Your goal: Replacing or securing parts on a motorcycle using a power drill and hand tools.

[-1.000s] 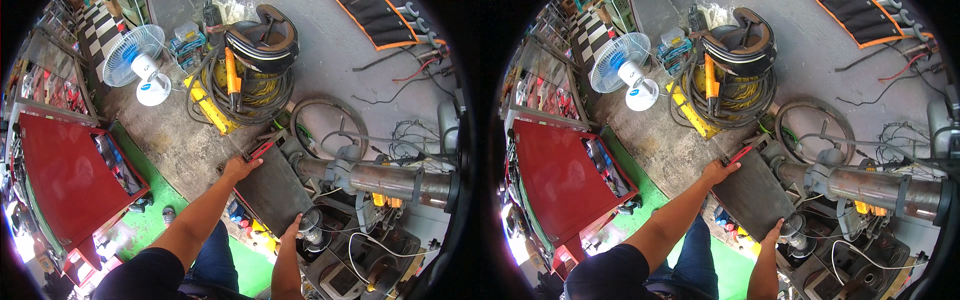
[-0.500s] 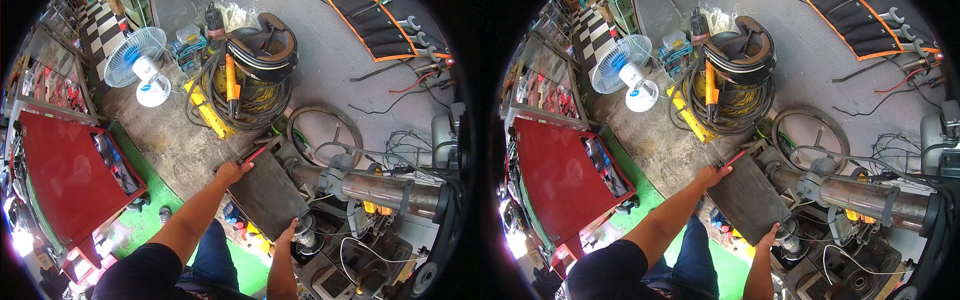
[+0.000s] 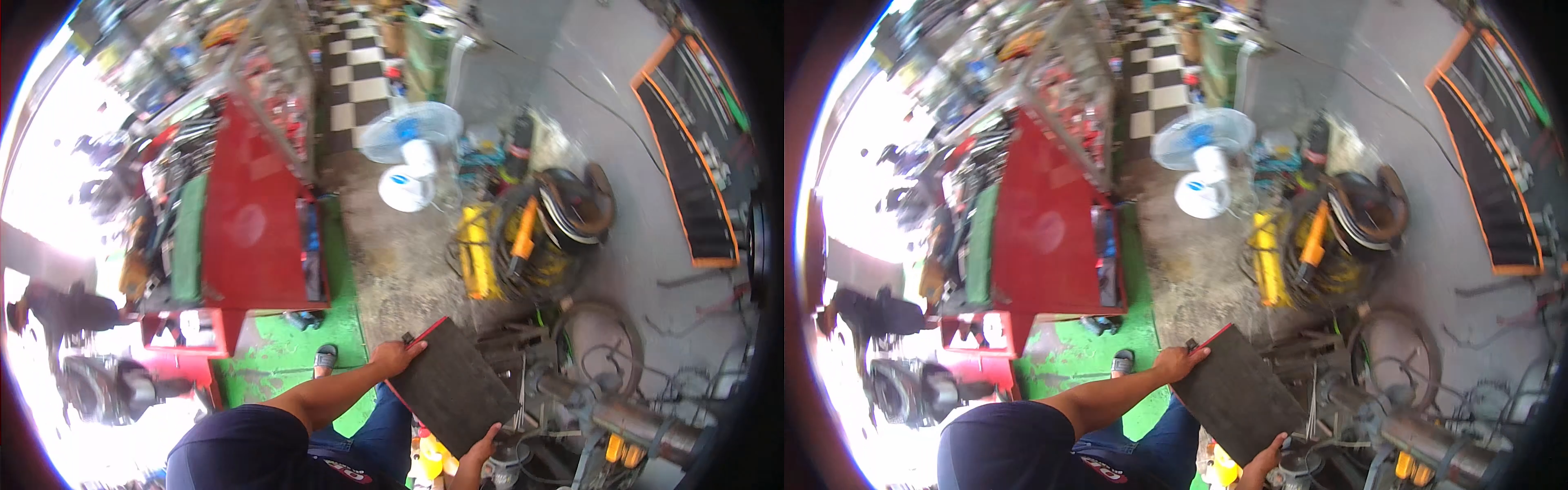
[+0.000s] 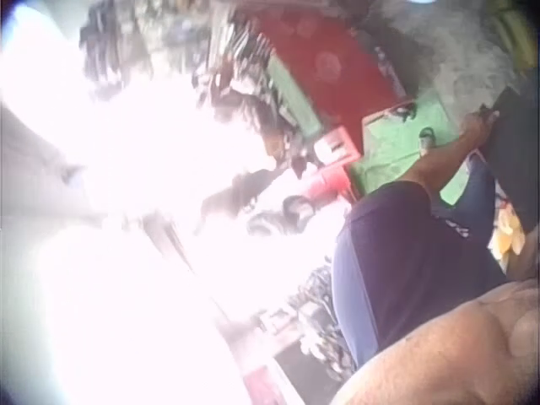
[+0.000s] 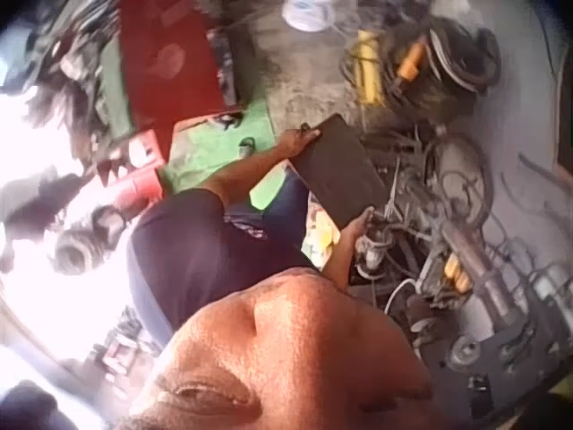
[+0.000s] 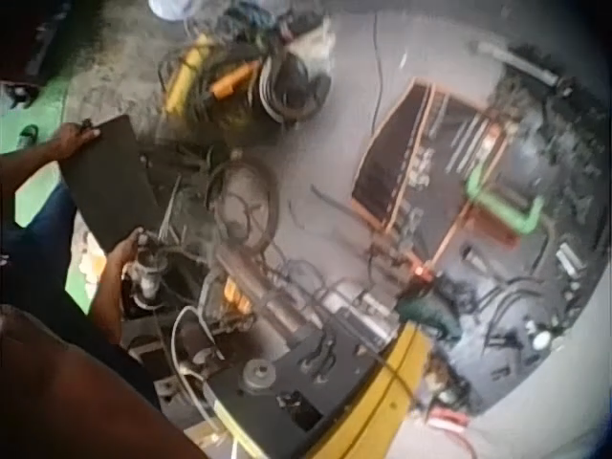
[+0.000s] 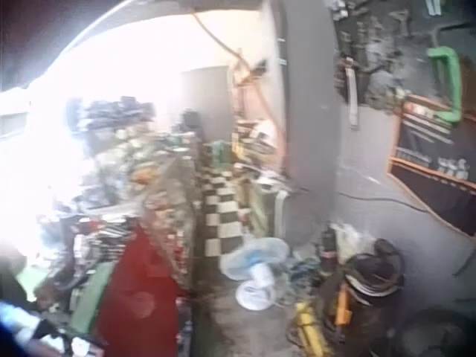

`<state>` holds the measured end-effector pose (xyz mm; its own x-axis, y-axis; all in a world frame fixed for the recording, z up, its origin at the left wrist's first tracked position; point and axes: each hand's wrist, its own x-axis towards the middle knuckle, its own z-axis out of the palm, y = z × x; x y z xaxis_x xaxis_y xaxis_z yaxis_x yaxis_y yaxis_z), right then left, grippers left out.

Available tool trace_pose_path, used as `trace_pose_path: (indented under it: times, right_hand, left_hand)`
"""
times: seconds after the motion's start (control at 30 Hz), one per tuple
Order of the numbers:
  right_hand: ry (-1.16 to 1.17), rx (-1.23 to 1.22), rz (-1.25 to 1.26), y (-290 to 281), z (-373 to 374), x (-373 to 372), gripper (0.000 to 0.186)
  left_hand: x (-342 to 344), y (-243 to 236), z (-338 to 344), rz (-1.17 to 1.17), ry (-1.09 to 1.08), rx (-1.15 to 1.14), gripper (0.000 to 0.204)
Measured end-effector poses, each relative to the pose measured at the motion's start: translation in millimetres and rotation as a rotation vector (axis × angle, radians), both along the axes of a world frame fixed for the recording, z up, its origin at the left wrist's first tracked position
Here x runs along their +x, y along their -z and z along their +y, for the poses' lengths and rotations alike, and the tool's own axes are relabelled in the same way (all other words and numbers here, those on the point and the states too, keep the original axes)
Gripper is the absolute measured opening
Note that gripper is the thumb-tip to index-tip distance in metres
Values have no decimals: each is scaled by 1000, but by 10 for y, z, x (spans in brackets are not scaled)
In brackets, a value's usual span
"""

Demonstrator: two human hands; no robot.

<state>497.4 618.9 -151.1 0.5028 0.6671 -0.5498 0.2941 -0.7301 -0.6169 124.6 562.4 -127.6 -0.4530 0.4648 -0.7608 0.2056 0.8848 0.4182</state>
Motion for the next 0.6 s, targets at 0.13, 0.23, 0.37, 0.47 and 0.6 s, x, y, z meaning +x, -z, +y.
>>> trace_pose_path:
  times: [0.13, 0.23, 0.37, 0.47, 0.6]
  right_hand:
    - [-309, 93, 107, -514, -149, -536, 82]
    - [-587, -40, 85, -847, -329, -918, 76]
    - [-896, -94, 78, -1086, -920, -1415, 71]
    - [-1058, -170, 59, -983, -1591, -1705, 72]
    - [-1215, -102, -7, -578, -2841, -2201, 71]
  left_hand:
    - [-72, -293, -1238, 18, -272, -68, 105]
    - [9, -518, -2196, 9, -481, -107, 104]
    - [207, -754, -3437, -34, -714, -105, 103]
    - [383, -710, -4408, 22, -676, -107, 103]
    - [471, -465, -5782, 36, -970, -126, 102]
